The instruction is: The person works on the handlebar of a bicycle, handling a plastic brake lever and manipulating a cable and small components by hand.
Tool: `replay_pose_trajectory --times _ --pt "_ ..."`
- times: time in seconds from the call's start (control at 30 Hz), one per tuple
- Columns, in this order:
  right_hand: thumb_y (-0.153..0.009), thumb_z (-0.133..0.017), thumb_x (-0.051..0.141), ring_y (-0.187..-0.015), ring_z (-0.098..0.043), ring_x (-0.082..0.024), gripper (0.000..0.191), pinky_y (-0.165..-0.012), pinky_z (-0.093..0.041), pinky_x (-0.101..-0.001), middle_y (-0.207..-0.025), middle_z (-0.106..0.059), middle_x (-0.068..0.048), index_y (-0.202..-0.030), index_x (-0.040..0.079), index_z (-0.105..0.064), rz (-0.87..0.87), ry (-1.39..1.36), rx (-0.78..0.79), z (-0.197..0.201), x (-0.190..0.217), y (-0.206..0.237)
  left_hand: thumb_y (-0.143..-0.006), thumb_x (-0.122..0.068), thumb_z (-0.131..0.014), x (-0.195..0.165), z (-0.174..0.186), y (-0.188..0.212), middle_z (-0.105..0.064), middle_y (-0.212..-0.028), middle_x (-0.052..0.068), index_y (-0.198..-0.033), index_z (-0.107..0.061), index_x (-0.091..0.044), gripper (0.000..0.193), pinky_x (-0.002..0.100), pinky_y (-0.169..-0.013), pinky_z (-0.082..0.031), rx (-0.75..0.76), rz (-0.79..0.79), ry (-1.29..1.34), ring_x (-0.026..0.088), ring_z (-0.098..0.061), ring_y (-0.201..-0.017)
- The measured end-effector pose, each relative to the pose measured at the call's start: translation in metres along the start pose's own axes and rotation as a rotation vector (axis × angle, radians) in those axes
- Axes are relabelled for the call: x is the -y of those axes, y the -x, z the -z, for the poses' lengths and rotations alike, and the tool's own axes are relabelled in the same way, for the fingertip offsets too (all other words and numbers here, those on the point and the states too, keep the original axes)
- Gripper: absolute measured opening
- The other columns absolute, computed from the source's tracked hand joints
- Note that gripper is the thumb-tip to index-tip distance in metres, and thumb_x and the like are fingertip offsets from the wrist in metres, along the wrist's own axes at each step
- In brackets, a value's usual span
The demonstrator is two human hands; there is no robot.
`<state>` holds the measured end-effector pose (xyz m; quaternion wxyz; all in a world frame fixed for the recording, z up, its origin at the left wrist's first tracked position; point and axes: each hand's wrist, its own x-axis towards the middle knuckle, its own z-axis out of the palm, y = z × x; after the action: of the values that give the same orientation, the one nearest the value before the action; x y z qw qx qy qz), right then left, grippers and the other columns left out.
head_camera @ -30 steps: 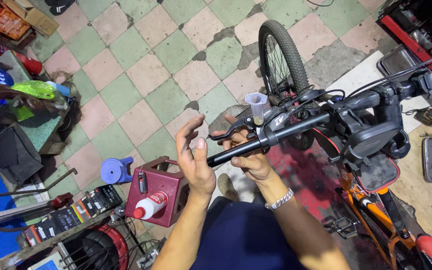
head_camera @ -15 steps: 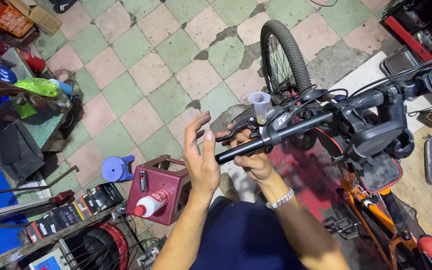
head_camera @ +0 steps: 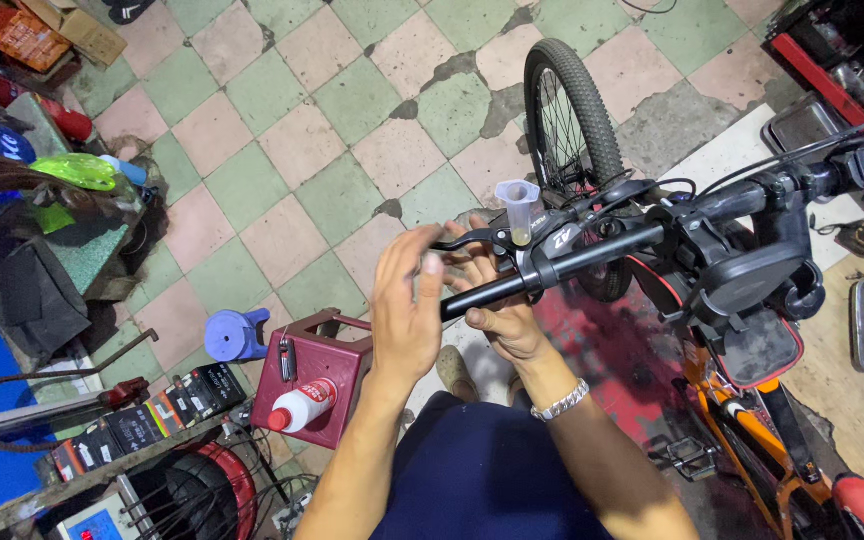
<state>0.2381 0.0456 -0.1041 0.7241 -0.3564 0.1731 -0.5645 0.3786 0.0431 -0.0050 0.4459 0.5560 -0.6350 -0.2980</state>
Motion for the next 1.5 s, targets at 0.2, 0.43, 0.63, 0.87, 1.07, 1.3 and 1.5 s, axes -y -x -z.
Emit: replay_pose_trajectory --times 0.2,0.43,0.63,0.87,1.07,1.3,1.5 --pt "-0.081 -0.090 0.030 -0.150 -0.039 -0.028 0.120 -0.124 -0.033 -0.0433 -0.169 -0.027 -0.018 -0.168 0.013 -0.009 -0.007 0.032 -0.033 -0.004 0.006 0.001 -0.105 -0.020 -0.053 -0.003 -0.006 -0.002 -0.065 -0.109 0.015 -0.105 -0.067 0.000 0.024 0.045 -0.094 -0.044 -0.077 -0.176 -0.399 0.036 -0.059 -0.107" --pt "-0.081 -0.090 0.029 -0.133 -0.053 -0.026 0.117 -0.116 -0.043 -0.0416 -0.162 -0.039 -0.018 -0.167 0.011 -0.013 -0.018 0.059 -0.077 0.002 0.001 0.007 -0.105 -0.014 -0.056 0.004 -0.015 -0.002 -0.050 -0.077 0.013 -0.076 -0.061 -0.002 0.032 0.045 -0.070 -0.043 -0.190 -0.235 -0.448 0.032 -0.053 -0.075" --pt "-0.081 -0.090 0.028 -0.134 -0.052 -0.026 0.114 -0.116 -0.041 -0.0414 -0.159 -0.041 -0.018 -0.165 0.005 -0.016 -0.061 0.006 -0.083 0.007 -0.004 0.007 -0.103 -0.011 -0.057 0.003 -0.018 -0.003 -0.052 -0.074 0.013 -0.073 -0.061 -0.001 0.032 0.045 -0.068 -0.043 -0.198 -0.218 -0.466 0.033 -0.055 -0.072" --pt "-0.080 -0.090 0.035 -0.149 -0.038 -0.027 0.115 -0.122 -0.035 -0.0422 -0.167 -0.031 -0.015 -0.165 0.002 -0.020 -0.112 -0.002 0.069 0.005 0.009 -0.005 -0.111 -0.027 -0.041 -0.002 -0.016 0.003 -0.048 -0.155 0.027 -0.147 -0.050 0.006 0.050 0.051 -0.119 -0.037 -0.225 -0.185 -0.356 0.044 -0.049 -0.143" --pt "-0.076 -0.092 0.036 -0.154 -0.033 -0.027 0.118 -0.126 -0.033 -0.0426 -0.170 -0.026 -0.012 -0.164 0.002 -0.022 -0.136 -0.012 0.177 -0.006 0.015 -0.018 -0.111 -0.037 -0.040 0.000 -0.015 0.002 -0.045 -0.159 0.026 -0.150 -0.047 0.005 0.058 0.050 -0.121 -0.035 -0.216 -0.108 -0.337 0.044 -0.046 -0.147" --pt "-0.077 -0.094 0.025 -0.147 -0.044 -0.026 0.106 -0.126 -0.034 -0.0411 -0.159 -0.043 -0.014 -0.159 -0.001 -0.032 -0.179 -0.105 0.118 0.009 -0.005 -0.011 -0.111 -0.040 -0.039 0.000 -0.015 0.001 -0.047 -0.158 0.025 -0.150 -0.047 0.005 0.060 0.050 -0.121 -0.034 -0.221 -0.086 -0.334 0.043 -0.046 -0.147" --pt "-0.079 -0.095 0.018 -0.134 -0.054 -0.031 0.100 -0.118 -0.041 -0.0433 -0.141 -0.055 -0.020 -0.157 -0.005 -0.038 -0.190 -0.146 0.037 0.021 -0.024 0.003 -0.111 -0.041 -0.039 0.000 -0.016 0.003 -0.048 -0.157 0.025 -0.150 -0.047 0.004 0.060 0.050 -0.122 -0.033 -0.221 -0.099 -0.321 0.042 -0.047 -0.146"
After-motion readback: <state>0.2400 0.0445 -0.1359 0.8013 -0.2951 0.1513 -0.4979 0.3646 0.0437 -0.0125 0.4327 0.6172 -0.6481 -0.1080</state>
